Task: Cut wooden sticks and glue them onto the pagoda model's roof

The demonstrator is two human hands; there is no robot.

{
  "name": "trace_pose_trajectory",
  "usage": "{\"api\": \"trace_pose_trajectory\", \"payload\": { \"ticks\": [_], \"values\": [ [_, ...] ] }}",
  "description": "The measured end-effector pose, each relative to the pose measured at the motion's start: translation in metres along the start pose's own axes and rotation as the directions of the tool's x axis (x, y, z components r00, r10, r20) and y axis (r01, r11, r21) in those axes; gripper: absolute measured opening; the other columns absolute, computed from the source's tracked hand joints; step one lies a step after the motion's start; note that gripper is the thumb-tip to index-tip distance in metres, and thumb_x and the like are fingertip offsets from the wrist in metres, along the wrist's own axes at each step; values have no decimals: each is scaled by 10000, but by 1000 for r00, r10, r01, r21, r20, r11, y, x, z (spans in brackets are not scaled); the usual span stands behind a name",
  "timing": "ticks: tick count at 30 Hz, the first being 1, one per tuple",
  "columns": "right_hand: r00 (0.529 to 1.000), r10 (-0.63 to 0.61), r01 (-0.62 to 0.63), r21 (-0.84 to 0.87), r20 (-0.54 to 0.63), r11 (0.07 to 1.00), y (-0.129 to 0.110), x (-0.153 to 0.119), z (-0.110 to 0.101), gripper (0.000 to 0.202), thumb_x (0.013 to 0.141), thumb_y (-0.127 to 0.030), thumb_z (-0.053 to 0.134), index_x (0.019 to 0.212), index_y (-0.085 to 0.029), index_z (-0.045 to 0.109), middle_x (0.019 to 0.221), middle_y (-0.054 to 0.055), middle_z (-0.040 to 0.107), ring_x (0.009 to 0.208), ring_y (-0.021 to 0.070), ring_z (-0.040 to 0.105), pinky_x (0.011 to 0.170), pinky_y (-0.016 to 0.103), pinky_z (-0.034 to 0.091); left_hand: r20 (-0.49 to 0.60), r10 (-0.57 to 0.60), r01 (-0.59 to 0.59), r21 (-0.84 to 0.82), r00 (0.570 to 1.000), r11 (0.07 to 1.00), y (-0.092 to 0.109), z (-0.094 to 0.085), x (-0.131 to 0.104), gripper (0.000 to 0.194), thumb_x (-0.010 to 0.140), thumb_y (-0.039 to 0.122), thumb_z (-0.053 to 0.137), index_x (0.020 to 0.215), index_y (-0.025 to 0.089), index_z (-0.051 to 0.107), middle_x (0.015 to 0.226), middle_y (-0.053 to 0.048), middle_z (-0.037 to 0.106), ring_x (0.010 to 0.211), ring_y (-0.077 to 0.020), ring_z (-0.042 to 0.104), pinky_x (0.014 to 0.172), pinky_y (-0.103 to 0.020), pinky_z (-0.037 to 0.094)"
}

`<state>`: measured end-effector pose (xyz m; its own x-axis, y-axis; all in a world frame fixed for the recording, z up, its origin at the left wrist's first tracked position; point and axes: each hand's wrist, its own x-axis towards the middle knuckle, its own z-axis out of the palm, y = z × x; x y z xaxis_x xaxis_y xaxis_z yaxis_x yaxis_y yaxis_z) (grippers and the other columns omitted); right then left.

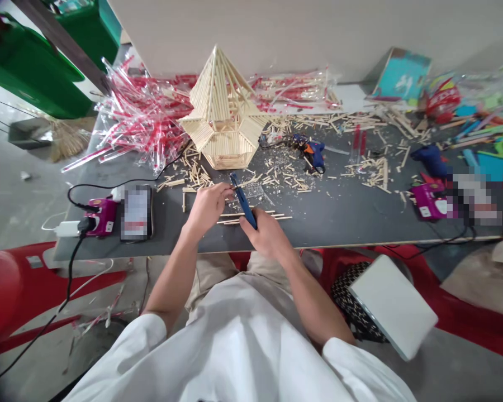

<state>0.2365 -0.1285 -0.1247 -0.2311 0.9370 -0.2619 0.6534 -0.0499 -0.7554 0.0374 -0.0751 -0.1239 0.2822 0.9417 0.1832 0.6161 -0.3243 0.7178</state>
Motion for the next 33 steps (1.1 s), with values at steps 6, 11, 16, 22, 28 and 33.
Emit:
{"api": "trace_pose_trajectory", "payload": {
  "ticks": [6,11,16,22,28,33],
  "values": [
    [998,10,-6,-64,60,998,0,2,-4,362,1039,-552,410,889,-235,500,780,23,631,713,199,569,672,305,330,59,-84,81,58,995,995,4,0,2,364,848,-48,431,984,177,682,1000,-49,798,945,-188,759,811,-228,531],
    [994,43,-33,-98,101,995,-2,-9,-13,371,1047,-537,391,872,-232,509,762,36,652,695,206,587,670,306,333,152,-154,132,146,976,980,16,7,2,327,884,-13,466,1011,194,686,1026,-61,795,971,-218,760,837,-262,544],
    [995,102,-99,-114,14,989,16,-19,-13,392,1055,-528,343,892,-230,538,740,63,673,709,253,640,664,322,345,224,-195,157,179,955,971,26,10,3,277,923,25,505,1058,196,676,1028,-76,800,992,-227,766,814,-269,540],
    [985,168,-175,-198,-49,964,43,-35,-36,386,1029,-589,408,924,-255,571,750,39,696,726,267,664,678,332,399,193,-100,56,217,976,974,32,-23,14,238,1014,147,475,1161,232,642,976,-21,805,877,-208,770,743,-273,508],
    [870,-35,-240,-483,-492,842,87,-37,-54,431,940,-584,591,1136,-205,650,953,113,729,940,329,678,840,399,497,81,137,-148,142,987,979,48,-67,57,177,1055,300,532,1058,222,690,856,8,746,718,-131,672,700,-257,470],
    [669,-372,-219,-649,-644,729,131,-22,-50,616,886,-549,703,1282,-82,628,1105,192,709,1061,346,655,1033,473,471,-96,301,-297,57,949,953,56,-93,97,115,982,237,629,961,213,739,941,-26,721,882,-139,660,717,-249,512]
  ]
}}
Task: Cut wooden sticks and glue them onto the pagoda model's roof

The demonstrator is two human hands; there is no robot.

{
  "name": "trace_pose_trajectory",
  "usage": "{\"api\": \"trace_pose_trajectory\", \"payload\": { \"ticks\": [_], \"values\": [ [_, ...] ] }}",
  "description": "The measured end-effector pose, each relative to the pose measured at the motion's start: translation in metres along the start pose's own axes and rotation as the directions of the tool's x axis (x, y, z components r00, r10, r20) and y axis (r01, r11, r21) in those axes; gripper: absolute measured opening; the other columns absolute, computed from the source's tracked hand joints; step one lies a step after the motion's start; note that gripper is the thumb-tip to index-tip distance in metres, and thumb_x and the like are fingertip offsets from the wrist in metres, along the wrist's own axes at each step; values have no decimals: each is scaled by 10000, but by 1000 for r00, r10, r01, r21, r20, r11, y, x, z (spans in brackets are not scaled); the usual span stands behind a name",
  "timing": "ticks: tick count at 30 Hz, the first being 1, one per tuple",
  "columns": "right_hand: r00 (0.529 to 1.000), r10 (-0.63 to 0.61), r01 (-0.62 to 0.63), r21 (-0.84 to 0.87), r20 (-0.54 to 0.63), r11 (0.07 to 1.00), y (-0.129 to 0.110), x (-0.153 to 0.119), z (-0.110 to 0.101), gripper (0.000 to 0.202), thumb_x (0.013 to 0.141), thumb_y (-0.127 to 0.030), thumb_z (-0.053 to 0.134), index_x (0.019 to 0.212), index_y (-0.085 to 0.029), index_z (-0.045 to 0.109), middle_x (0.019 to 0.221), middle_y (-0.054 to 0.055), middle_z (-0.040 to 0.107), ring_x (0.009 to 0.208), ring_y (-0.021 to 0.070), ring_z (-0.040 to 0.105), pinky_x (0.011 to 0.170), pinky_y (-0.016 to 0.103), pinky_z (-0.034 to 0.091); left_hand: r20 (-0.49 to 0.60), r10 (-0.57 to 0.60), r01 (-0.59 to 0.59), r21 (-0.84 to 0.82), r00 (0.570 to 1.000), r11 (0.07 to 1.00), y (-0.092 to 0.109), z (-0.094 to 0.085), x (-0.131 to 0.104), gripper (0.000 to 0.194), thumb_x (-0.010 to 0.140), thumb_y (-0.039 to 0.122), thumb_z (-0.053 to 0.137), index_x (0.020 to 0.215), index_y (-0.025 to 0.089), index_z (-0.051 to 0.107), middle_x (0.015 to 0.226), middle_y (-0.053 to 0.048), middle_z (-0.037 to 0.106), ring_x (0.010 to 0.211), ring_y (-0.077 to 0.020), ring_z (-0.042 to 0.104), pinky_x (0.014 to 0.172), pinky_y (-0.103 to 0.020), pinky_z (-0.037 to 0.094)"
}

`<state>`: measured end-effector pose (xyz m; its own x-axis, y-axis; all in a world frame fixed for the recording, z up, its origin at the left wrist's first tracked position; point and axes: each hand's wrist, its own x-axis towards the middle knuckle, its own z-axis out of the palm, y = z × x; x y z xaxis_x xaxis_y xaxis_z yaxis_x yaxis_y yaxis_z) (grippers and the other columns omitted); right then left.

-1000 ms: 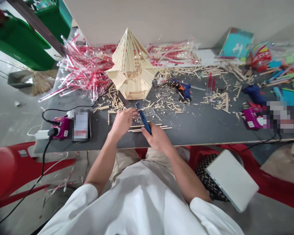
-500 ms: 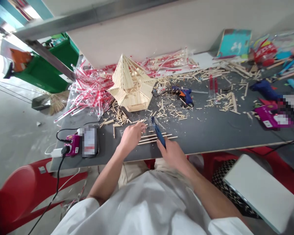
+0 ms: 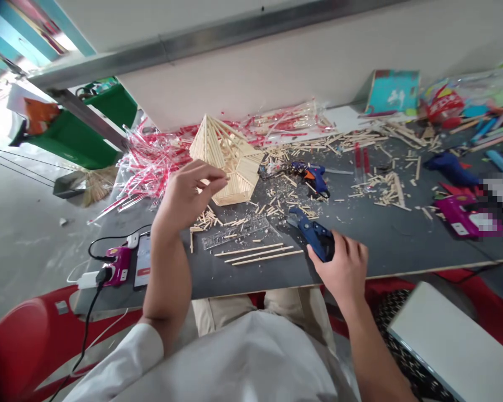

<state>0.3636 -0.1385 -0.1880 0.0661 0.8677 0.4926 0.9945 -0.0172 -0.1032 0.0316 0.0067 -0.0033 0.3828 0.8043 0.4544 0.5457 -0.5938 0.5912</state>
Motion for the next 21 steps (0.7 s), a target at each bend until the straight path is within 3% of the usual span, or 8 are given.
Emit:
{"api": "trace_pose_trajectory", "payload": {
  "ticks": [4,10,15,18,21],
  "values": [
    [997,1,-1,-2,-80,1000,5,-4,13,636,848,-517,763,1293,-83,629,1127,187,707,1070,342,659,1025,481,487,-139,-72,68,-32,988,997,-20,-3,13,74,928,257,691,926,220,756,898,-19,740,806,-134,662,697,-269,526],
    [997,39,-37,27,-74,999,6,-6,15,655,834,-520,780,1314,-102,626,1149,184,707,1088,346,658,1035,496,483,-118,-170,159,-95,978,983,-41,-1,15,114,890,302,724,938,208,768,906,-25,776,789,-136,686,749,-284,560],
    [996,62,-71,155,61,985,-11,3,2,619,875,-501,727,1372,-156,596,1233,176,676,1164,343,611,1093,511,449,-116,-200,193,-70,973,979,-42,-6,15,156,894,334,712,959,206,772,918,-32,782,773,-139,687,706,-274,549],
    [983,-64,15,270,172,963,-34,19,-4,621,891,-492,711,1413,-184,573,1290,162,653,1221,333,568,1135,508,424,-142,-187,182,-47,972,982,-40,-8,14,167,886,338,719,970,205,774,908,-33,779,767,-139,685,713,-275,548],
    [931,-212,108,329,297,938,-57,37,-5,677,893,-531,702,1456,-189,546,1362,168,614,1311,356,513,1173,545,383,-154,-185,184,-23,971,983,-36,-11,13,173,892,337,702,970,199,772,900,-35,774,764,-141,683,722,-275,556]
  ]
}}
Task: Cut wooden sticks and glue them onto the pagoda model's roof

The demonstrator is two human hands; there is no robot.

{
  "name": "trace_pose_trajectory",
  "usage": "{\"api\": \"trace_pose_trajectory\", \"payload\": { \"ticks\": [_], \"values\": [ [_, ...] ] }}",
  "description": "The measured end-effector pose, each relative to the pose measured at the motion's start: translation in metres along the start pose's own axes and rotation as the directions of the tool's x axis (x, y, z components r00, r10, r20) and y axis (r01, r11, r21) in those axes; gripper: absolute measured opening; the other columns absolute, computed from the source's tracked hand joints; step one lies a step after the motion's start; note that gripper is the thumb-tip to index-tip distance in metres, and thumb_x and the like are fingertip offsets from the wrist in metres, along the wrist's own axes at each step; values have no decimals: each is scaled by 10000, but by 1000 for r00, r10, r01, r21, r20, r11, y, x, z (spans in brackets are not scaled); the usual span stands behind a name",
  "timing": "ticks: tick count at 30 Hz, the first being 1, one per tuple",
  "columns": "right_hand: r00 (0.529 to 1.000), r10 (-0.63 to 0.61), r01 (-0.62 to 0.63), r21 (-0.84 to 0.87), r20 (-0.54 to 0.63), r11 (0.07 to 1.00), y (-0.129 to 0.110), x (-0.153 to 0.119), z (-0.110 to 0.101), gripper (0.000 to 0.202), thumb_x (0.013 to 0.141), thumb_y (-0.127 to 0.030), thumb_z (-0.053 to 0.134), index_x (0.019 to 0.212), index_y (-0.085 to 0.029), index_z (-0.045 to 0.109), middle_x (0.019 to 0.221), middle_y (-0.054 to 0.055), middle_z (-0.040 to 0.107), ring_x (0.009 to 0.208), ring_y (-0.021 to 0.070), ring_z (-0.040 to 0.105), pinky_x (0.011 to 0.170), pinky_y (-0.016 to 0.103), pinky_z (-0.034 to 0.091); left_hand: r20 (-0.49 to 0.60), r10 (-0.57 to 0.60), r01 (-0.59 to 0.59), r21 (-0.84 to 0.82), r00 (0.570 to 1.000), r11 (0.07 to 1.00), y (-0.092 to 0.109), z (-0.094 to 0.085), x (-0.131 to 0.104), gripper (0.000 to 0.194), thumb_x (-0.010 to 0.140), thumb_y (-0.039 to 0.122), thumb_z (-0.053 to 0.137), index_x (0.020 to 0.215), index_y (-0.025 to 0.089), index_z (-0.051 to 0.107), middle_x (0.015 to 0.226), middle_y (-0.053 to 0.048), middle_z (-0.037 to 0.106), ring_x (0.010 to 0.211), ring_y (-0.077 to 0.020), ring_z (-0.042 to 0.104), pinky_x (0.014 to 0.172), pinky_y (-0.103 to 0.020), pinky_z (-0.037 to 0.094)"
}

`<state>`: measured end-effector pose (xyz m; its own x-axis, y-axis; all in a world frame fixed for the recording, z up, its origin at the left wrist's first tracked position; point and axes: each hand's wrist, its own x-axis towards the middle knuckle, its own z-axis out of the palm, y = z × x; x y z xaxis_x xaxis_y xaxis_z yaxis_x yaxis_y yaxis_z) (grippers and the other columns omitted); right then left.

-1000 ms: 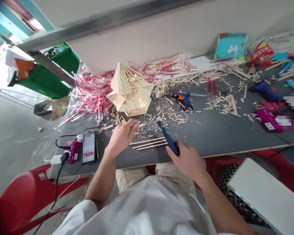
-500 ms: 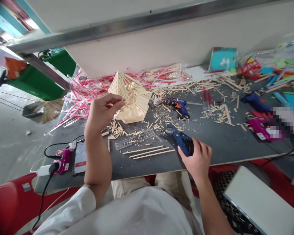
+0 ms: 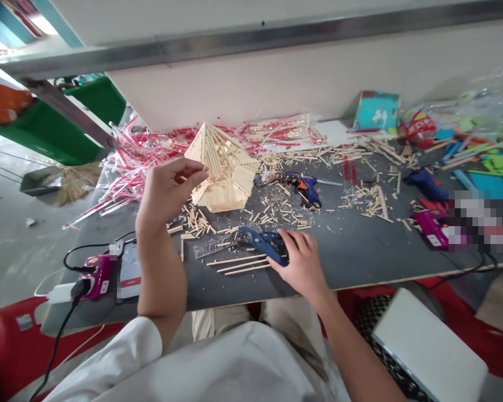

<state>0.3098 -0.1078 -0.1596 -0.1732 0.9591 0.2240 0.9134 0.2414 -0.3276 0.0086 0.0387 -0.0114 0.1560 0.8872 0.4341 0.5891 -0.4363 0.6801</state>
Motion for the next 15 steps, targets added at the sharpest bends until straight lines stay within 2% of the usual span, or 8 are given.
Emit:
{"api": "trace_pose_trajectory", "payload": {
  "ticks": [3,5,8,11,15],
  "values": [
    [979,-82,75,44,186,996,-10,25,-2,791,857,-635,714,1493,-204,525,1461,173,559,1421,389,439,1199,579,358,0,10,-10,8,1000,1000,5,-3,-2,166,902,322,690,972,193,768,907,-38,771,769,-141,682,714,-271,553],
    [968,-84,73,57,236,996,-9,45,-4,727,886,-655,673,1464,-228,565,1504,160,538,1454,390,422,1209,581,358,8,22,-22,21,1000,1000,7,-4,-3,156,907,314,690,970,195,768,908,-37,773,764,-141,680,710,-275,549],
    [991,9,-10,2,136,1000,3,83,-5,606,991,-594,530,1403,-160,627,1517,191,515,1409,402,489,1195,559,387,12,27,-28,44,1000,999,9,-5,-4,134,912,307,696,963,208,769,907,-23,778,736,-135,671,718,-284,549],
    [984,158,-160,18,83,987,20,120,4,565,1034,-494,455,1413,-107,615,1511,215,512,1198,362,656,1076,495,504,31,32,-33,53,999,998,9,-8,-4,98,912,285,693,946,228,763,893,-3,773,738,-133,667,712,-286,546],
    [965,241,-240,-26,103,971,34,147,24,544,1026,-462,456,1381,-88,628,1485,243,543,1288,392,600,1075,498,490,41,17,-21,84,999,996,7,-14,-6,86,918,275,677,937,236,752,863,5,759,736,-136,666,716,-295,548]
  ]
}}
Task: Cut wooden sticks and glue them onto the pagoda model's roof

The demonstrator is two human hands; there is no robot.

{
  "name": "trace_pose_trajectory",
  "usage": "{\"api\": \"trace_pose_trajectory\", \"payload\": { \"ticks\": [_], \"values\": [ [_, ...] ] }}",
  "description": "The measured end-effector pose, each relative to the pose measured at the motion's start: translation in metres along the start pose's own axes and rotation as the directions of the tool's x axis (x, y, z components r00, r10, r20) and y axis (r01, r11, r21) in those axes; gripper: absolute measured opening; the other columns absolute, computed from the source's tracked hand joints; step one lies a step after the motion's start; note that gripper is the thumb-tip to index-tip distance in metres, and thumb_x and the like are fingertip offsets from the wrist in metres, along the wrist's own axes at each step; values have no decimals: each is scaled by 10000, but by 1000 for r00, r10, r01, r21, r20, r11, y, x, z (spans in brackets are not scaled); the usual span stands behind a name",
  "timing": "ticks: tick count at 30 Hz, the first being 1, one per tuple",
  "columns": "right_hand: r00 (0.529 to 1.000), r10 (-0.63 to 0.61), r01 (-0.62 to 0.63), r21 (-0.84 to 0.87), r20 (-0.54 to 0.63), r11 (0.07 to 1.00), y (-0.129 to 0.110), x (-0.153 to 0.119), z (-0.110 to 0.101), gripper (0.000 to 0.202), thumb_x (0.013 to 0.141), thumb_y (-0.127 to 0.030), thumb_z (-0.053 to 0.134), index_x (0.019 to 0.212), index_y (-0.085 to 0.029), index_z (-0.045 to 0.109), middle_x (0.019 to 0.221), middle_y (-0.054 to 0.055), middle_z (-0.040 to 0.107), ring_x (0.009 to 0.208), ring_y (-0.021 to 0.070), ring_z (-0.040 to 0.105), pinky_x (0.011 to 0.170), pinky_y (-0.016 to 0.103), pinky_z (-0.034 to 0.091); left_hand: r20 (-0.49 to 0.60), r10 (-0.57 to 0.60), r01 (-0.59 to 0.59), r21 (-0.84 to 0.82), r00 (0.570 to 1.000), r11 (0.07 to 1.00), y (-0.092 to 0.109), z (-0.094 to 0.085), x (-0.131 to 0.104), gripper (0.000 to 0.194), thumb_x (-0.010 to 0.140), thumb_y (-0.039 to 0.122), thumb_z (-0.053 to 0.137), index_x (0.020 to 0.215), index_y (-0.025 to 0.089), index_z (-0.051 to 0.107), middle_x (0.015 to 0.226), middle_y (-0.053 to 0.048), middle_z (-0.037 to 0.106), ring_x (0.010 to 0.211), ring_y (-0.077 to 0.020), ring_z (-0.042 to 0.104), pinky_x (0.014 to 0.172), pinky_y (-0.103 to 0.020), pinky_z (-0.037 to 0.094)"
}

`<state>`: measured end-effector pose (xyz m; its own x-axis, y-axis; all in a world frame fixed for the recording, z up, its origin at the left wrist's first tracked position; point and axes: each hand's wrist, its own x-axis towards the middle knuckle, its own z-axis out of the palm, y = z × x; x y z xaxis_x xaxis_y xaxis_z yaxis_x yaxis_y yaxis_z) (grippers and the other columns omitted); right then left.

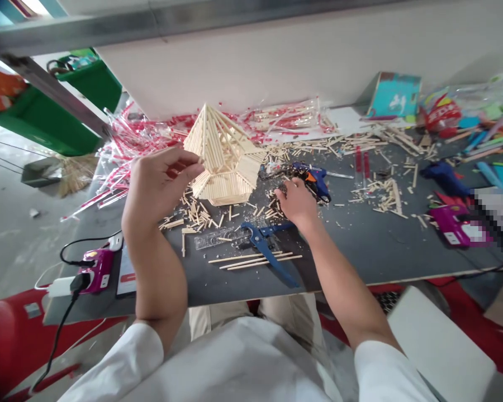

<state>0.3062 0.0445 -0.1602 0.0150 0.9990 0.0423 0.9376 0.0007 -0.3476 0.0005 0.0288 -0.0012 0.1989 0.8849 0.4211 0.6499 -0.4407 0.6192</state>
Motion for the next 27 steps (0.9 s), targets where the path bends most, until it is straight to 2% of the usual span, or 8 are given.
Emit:
{"api": "trace_pose_trajectory", "payload": {
  "ticks": [4,9,16,18,21,24,27],
  "values": [
    [999,-4,3,-25,-34,1000,-1,2,11,520,1026,-434,447,1358,-79,630,1443,238,576,1279,388,598,1082,507,477,-40,-34,36,51,999,998,-7,-3,-2,87,900,284,703,938,236,765,857,-3,765,713,-138,668,720,-295,555],
    [998,-21,18,-44,-56,999,-4,-2,14,480,1013,-433,449,1285,-113,680,1426,208,585,1066,350,683,940,475,540,-51,-52,56,77,997,996,-10,-1,-3,82,907,279,702,948,245,764,876,-1,767,750,-139,687,728,-286,548],
    [988,-80,94,101,-132,990,-10,-10,10,447,1007,-440,488,1202,-120,731,1313,181,660,1151,319,655,1045,451,510,-70,-60,68,121,996,990,-6,-9,-8,112,912,300,703,975,235,769,932,-13,784,778,-153,696,759,-301,562],
    [984,-116,139,177,-135,974,-13,-17,6,422,1012,-457,499,1136,-145,755,1217,149,709,1041,280,690,1003,413,531,-78,-63,73,128,995,989,-7,-11,-9,124,912,306,702,979,228,771,926,-16,783,774,-155,694,766,-305,568],
    [982,-163,183,260,-96,948,-19,-26,3,396,1010,-479,527,1057,-171,771,1115,107,744,793,208,675,877,373,554,-68,-73,80,121,995,989,-8,-12,-7,131,910,312,704,986,230,773,932,-21,784,782,-159,703,764,-306,575],
    [977,-209,211,343,-44,915,-25,-31,0,351,991,-464,574,1010,-181,781,1106,91,753,694,170,612,765,353,536,-62,-74,80,102,995,992,-11,-11,-5,116,903,289,715,983,229,776,932,-15,783,802,-156,712,761,-297,573],
    [954,-256,130,555,156,822,-31,-37,-10,323,963,-483,629,1021,-212,793,1164,65,748,586,120,525,587,317,465,-74,-62,67,75,995,995,-14,-11,-4,86,903,253,729,968,227,778,905,-1,778,784,-139,705,756,-284,563]
  ]
}}
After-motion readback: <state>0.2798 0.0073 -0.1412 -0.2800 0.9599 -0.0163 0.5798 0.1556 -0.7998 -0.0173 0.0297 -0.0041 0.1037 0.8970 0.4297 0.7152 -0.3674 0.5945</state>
